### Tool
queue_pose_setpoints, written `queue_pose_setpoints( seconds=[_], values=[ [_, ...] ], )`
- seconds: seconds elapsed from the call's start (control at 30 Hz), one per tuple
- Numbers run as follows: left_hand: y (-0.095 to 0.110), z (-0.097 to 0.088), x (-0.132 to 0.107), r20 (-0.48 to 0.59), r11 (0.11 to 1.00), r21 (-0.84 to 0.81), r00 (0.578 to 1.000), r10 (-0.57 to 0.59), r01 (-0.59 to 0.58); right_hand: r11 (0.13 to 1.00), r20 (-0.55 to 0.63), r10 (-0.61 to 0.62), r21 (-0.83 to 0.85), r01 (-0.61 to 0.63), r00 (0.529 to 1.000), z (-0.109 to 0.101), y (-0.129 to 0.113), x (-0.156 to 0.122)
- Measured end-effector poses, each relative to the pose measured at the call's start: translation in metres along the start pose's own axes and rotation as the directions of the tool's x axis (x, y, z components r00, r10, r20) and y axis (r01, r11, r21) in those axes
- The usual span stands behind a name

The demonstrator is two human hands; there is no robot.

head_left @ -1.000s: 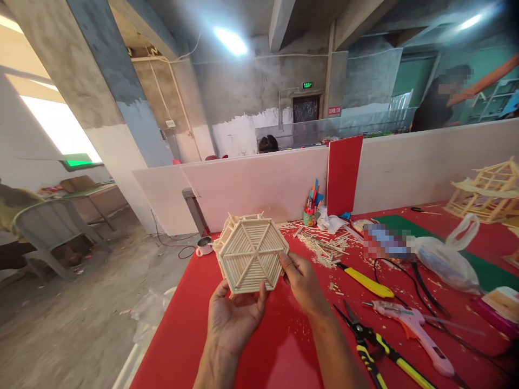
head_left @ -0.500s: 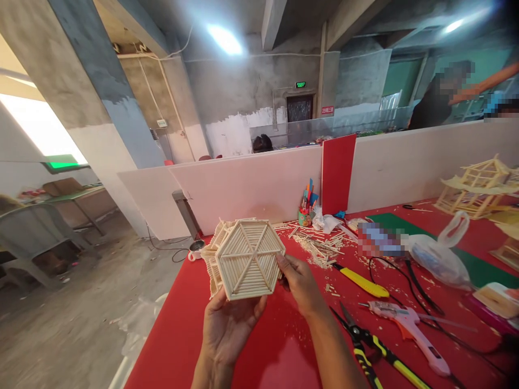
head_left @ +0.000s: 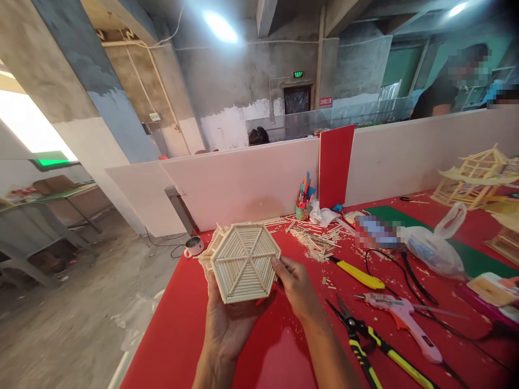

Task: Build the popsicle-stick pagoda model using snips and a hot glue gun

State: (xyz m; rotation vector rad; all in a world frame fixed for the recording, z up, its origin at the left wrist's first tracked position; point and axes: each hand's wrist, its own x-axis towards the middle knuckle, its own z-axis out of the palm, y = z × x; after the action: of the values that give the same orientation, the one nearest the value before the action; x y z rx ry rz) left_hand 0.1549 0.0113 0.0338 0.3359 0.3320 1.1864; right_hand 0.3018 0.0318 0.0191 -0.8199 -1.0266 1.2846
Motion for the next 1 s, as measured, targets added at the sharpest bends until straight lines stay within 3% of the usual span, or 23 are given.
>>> queue_pose_setpoints(
  seconds=[0.23, 0.37, 0.5, 0.57, 0.73, 0.87, 1.0],
  values=[
    [-0.002, 0.008, 0.001, -0.055, 1.000, 0.001, 0.998, -0.029, 0.029, 1.000, -0.022, 0.005, 0.017, -0.004, 1.000, -0.003, -0.004, -0.003],
    [-0.003, 0.007, 0.000, -0.065, 1.000, 0.001, 0.998, -0.012, 0.012, 0.997, -0.071, 0.017, -0.072, -0.022, 0.997, -0.008, -0.006, -0.005],
    [-0.003, -0.001, -0.001, 0.003, 1.000, 0.003, 1.000, -0.031, 0.031, 0.924, -0.193, -0.144, -0.378, 0.062, 0.971, -0.019, -0.010, -0.005],
    [-0.003, -0.007, -0.002, 0.038, 0.999, -0.004, 0.999, -0.033, 0.033, 0.899, -0.254, -0.225, -0.427, 0.099, 0.941, -0.022, -0.017, -0.003],
    [-0.006, -0.019, -0.005, 0.056, 0.999, -0.047, 0.998, -0.008, 0.010, 0.889, -0.142, -0.360, -0.353, 0.293, 0.922, -0.012, -0.048, 0.013],
    [-0.007, -0.022, -0.006, -0.008, 1.000, -0.011, 1.000, -0.014, 0.014, 0.877, -0.108, -0.331, -0.403, 0.263, 0.938, 0.006, -0.067, 0.032],
    [-0.004, -0.025, -0.009, -0.045, 1.000, -0.007, 0.999, 0.012, -0.012, 0.841, -0.041, -0.345, -0.457, 0.289, 0.938, 0.017, -0.071, 0.043]
  ],
)
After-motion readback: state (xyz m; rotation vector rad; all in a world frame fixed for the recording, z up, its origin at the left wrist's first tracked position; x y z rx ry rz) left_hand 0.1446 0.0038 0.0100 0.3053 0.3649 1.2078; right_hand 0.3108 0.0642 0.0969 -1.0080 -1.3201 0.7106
